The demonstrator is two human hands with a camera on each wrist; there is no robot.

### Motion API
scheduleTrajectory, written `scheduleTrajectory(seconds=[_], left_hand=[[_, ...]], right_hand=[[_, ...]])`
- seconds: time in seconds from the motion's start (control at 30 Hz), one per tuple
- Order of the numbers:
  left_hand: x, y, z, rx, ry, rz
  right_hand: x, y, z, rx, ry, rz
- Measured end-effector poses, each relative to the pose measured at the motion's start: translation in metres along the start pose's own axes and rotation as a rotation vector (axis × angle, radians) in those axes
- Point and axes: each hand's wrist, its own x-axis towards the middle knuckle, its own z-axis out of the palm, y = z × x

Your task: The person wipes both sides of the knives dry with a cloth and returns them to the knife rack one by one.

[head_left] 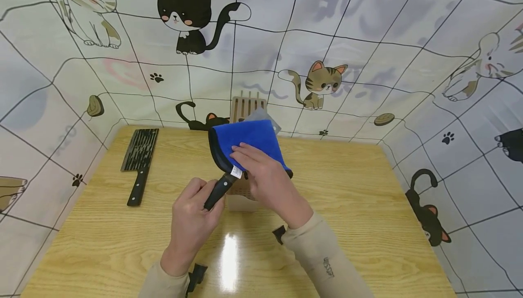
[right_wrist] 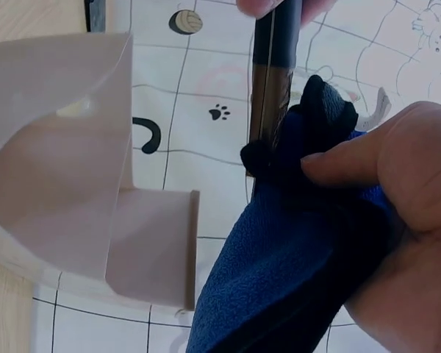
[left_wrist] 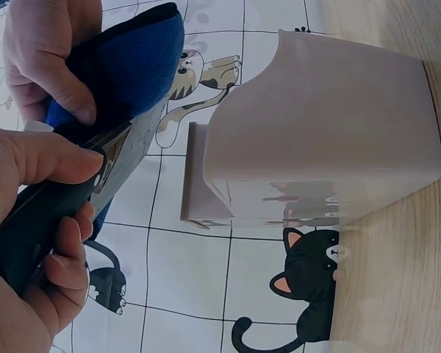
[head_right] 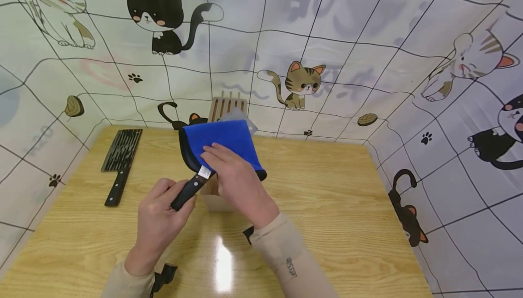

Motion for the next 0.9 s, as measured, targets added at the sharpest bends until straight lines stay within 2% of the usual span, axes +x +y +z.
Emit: scheduleTrajectory(seconds=[0.27, 0.53, 0.9], left_hand=[[0.0, 0.0, 0.001, 0.011, 0.009, 0.019], [0.0, 0.002, 0.001, 0.009, 0.006, 0.015], [0.001, 0.003, 0.0, -0.002, 0.01, 0.016]], right_hand=[[0.004, 0.01, -0.003, -0.031, 0.023, 0.062], [0.008, 0.026, -0.007, -0.038, 0.063, 0.172], [0.012, 0.045, -0.01, -0.038, 0.118, 0.252]])
